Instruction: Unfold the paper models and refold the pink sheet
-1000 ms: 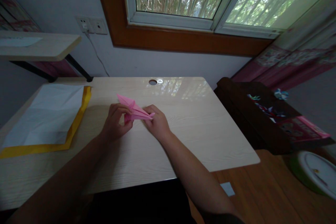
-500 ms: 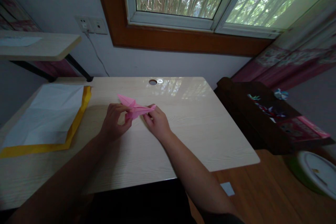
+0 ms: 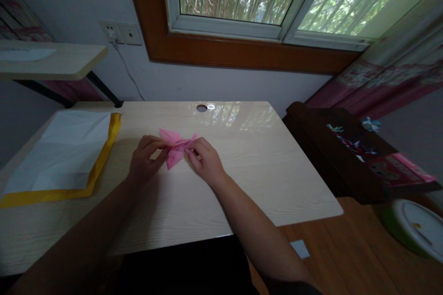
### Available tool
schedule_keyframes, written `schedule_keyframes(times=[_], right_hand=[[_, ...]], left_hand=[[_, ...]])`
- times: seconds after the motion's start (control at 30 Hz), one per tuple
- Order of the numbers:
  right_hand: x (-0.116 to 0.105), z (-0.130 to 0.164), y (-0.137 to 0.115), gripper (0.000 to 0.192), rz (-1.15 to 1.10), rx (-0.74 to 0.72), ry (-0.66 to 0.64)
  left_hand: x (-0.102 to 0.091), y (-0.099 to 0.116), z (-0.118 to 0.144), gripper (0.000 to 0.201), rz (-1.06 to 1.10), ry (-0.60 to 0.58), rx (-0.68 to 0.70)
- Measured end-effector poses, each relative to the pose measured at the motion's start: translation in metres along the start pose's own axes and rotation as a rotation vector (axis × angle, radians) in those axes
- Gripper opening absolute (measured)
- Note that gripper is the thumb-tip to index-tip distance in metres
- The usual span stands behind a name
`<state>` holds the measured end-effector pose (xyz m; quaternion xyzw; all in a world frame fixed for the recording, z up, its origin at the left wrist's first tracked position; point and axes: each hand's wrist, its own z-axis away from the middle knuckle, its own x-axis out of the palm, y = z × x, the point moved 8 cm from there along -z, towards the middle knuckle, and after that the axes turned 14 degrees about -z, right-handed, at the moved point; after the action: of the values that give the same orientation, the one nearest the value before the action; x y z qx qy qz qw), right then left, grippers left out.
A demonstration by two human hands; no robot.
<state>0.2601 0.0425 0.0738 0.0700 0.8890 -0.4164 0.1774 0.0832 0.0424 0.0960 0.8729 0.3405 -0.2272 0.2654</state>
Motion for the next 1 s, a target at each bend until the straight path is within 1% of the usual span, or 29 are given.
schedule_keyframes(times=[0.17, 0.3, 0.4, 0.53, 0.63, 0.7, 0.83, 1.0], right_hand=[[-0.005, 0.000, 0.001, 0.008, -0.041, -0.002, 0.059], [-0.004, 0.005, 0.017, 0.007, -0.128, 0.089, 0.082], [0.002, 0.008, 0.025, 0.011, -0.237, 0.155, 0.064], [0.007, 0.005, 0.021, 0.015, -0.302, 0.159, 0.032], [0.009, 0.002, 0.015, 0.013, -0.311, 0.129, 0.006], [0.009, 0.002, 0.015, 0.013, -0.321, 0.131, 0.019], [0.008, 0.003, 0.024, 0.014, -0.352, 0.172, 0.051], [0.011, 0.008, 0.035, 0.019, -0.431, 0.236, 0.035]], left_hand=[[0.004, 0.002, 0.002, 0.005, 0.102, -0.028, 0.017], [0.009, 0.008, 0.005, 0.020, 0.137, -0.043, 0.063], [0.010, 0.008, 0.007, 0.031, 0.107, -0.037, 0.066], [0.008, 0.004, 0.009, 0.043, 0.017, -0.006, 0.045], [0.006, 0.005, 0.009, 0.042, 0.007, 0.010, 0.051], [0.006, 0.005, 0.008, 0.040, 0.032, 0.004, 0.050], [0.004, 0.004, 0.005, 0.039, 0.064, -0.003, 0.030], [0.001, 0.002, 0.003, 0.032, 0.049, 0.025, 0.010]])
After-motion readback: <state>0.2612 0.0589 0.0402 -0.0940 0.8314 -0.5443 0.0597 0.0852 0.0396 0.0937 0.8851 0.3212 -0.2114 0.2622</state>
